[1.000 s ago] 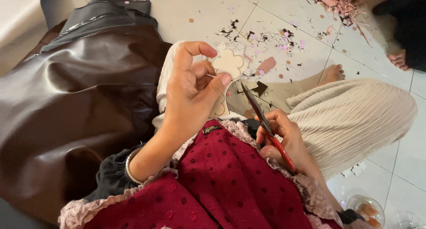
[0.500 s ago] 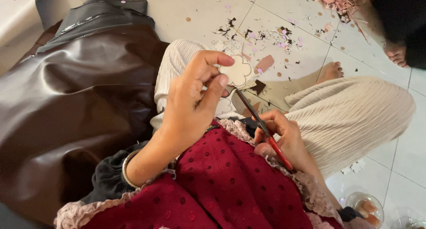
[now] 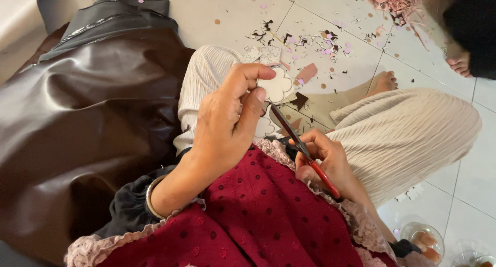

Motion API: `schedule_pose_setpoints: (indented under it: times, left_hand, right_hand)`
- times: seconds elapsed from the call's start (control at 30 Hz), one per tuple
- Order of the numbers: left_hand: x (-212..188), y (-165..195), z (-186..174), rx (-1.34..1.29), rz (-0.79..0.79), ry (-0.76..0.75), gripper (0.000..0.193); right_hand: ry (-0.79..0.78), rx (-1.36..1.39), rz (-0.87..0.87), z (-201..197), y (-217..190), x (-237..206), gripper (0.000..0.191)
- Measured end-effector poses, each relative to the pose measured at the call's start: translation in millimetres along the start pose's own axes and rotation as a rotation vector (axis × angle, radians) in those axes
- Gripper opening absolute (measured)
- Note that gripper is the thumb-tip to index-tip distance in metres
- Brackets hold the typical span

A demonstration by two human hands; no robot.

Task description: The person sits on the floor and uses red-handled scissors to cut cloud-shaped outlines from a sheet of white paper. They rotate the paper to follow the drawn lines and trim the edges, leaving cut-out shapes and scraps on the floor.

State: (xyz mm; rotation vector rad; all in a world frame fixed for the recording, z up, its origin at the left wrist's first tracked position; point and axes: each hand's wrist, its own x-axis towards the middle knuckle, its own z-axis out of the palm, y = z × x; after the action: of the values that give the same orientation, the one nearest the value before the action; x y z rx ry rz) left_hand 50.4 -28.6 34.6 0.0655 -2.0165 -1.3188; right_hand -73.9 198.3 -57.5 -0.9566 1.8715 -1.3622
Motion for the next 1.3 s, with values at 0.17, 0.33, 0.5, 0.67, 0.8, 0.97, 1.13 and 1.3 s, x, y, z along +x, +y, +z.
schedule_pose_setpoints:
  times: [0.17,0.33,0.5,0.67,0.8,0.97,1.13,1.3]
  left_hand:
    - [-0.9,-1.3,-1.0,-0.002,-0.002,-0.002,0.021]
    - [-2.0,-2.9,-1.0,-0.018,-0.03,-0.019,0.022]
    - [-4.6,-7.2,-3.1,-0.139,-0.094,0.043,0.029]
    - [-2.5,-12.7,-4.9,-0.405,-0.236,0.089,0.044]
    - [-1.6,-15.1,-6.5,-0.68,-0.338,0.067,0.04]
    - [-2.2,-16.1,-4.8,-0.805,-0.349,0.059,0.036]
    - [-4.3,-15.6,-2.4,-0.753,-0.34,0.04,0.038]
    - [-7.8,-13.8,-1.6,-0.678,-0.327,0.024,0.04]
  right_hand:
    - [-0.012,0.028,0.045,-1.1,3.8,-2.2,0.076]
    - [-0.047,0.101,0.025,-1.8,5.1,-1.2,0.07]
    - [-0.09,0.059,0.08,-3.9,-1.1,-0.8,0.067]
    - [0.01,0.023,0.077,-1.6,-8.0,-1.0,0.076]
    - [-0.037,-0.038,-0.081,-2.2,-8.6,1.1,0.082]
    - [-0.007,-0.027,-0.047,-3.8,-4.6,2.0,0.094]
    - [0.026,-0.057,-0.126,-2.9,-1.9,3.5,0.09]
    - [0.047,-0.083,-0.094,0.4,-2.8,1.8,0.086]
